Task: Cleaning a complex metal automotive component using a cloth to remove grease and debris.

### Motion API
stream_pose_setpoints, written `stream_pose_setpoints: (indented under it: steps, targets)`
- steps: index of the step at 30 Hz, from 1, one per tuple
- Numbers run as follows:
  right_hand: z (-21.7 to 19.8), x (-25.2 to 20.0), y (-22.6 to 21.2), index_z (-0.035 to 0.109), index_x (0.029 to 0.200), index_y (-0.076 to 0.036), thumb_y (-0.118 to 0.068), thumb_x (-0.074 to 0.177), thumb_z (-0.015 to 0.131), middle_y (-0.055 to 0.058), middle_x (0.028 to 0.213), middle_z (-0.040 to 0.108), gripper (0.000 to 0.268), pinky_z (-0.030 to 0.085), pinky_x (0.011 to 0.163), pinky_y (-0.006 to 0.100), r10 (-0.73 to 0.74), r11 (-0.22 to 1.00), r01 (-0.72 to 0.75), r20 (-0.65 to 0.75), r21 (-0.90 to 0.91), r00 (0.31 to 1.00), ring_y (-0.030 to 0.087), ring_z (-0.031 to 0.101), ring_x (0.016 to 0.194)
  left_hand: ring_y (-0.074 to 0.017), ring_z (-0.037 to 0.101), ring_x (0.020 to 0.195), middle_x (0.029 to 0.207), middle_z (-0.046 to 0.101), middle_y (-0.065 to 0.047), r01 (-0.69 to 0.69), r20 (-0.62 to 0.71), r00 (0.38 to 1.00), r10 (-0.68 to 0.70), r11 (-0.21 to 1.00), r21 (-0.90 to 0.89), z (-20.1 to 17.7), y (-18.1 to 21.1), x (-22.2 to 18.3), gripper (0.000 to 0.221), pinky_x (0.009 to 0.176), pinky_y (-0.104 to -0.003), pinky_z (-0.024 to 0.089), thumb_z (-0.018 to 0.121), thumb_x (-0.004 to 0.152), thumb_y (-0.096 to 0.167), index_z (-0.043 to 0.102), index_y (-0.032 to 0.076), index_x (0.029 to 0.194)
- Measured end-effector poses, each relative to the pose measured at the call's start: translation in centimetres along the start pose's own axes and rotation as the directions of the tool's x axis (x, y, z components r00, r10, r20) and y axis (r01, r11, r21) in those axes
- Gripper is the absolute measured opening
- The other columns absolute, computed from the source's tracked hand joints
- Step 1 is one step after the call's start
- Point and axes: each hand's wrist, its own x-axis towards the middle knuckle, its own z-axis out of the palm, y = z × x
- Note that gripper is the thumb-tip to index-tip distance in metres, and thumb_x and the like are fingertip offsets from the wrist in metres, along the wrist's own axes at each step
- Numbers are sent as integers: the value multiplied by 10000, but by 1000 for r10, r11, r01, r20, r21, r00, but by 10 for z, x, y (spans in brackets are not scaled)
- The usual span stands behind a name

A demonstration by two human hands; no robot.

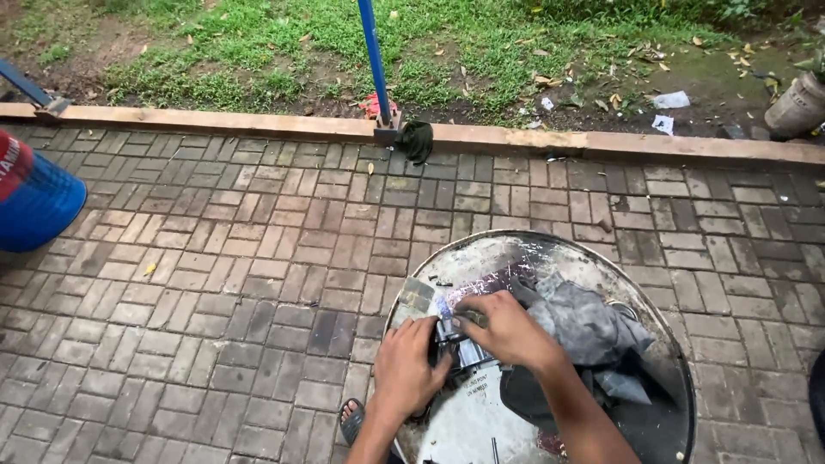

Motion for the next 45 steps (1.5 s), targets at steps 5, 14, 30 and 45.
stream_pose_setpoints:
  steps: [5, 14, 30, 45]
  targets:
    - [10, 10, -5, 682, 1289, -138, -299, 980, 627, 88, 1090, 786, 352, 613, 699, 356, -109, 989, 100, -82, -111, 991, 144, 628, 515, -221, 609, 1198, 1331, 645, -79, 13, 31, 999, -13, 1000, -4, 1, 0, 1, 630, 1038, -466, 461, 722, 892, 407, 526, 101, 1406]
    - [22, 19, 14, 732, 1181, -108, -258, 942, 643, 115, 988, 805, 296, 596, 778, 432, -310, 944, 271, -218, -191, 926, 297, 770, 800, -219, 610, 1207, 1347, 639, -81, 39, 53, 998, -38, 999, -10, -1, 2, -1, 619, 1043, -481, 454, 714, 902, 403, 520, 119, 1417]
    - [19, 19, 12, 703, 1180, -107, -252, 968, 613, 131, 965, 782, 272, 566, 749, 439, -309, 930, 272, -126, -249, 943, 317, 739, 792, -225, 600, 1185, 1335, 632, -82, 83, 89, 993, -83, 997, 5, -5, 4, 3, 634, 1021, -473, 462, 698, 909, 420, 500, 124, 1433]
    - [23, 7, 3, 659, 1077, -135, -195, 1008, 520, 80, 840, 743, 166, 605, 686, 412, -197, 944, 153, -125, -292, 973, 263, 722, 695, -218, 639, 1130, 1283, 670, -80, 84, 75, 994, -84, 996, 5, -6, 6, 8, 591, 969, -460, 529, 702, 912, 385, 527, 119, 1410]
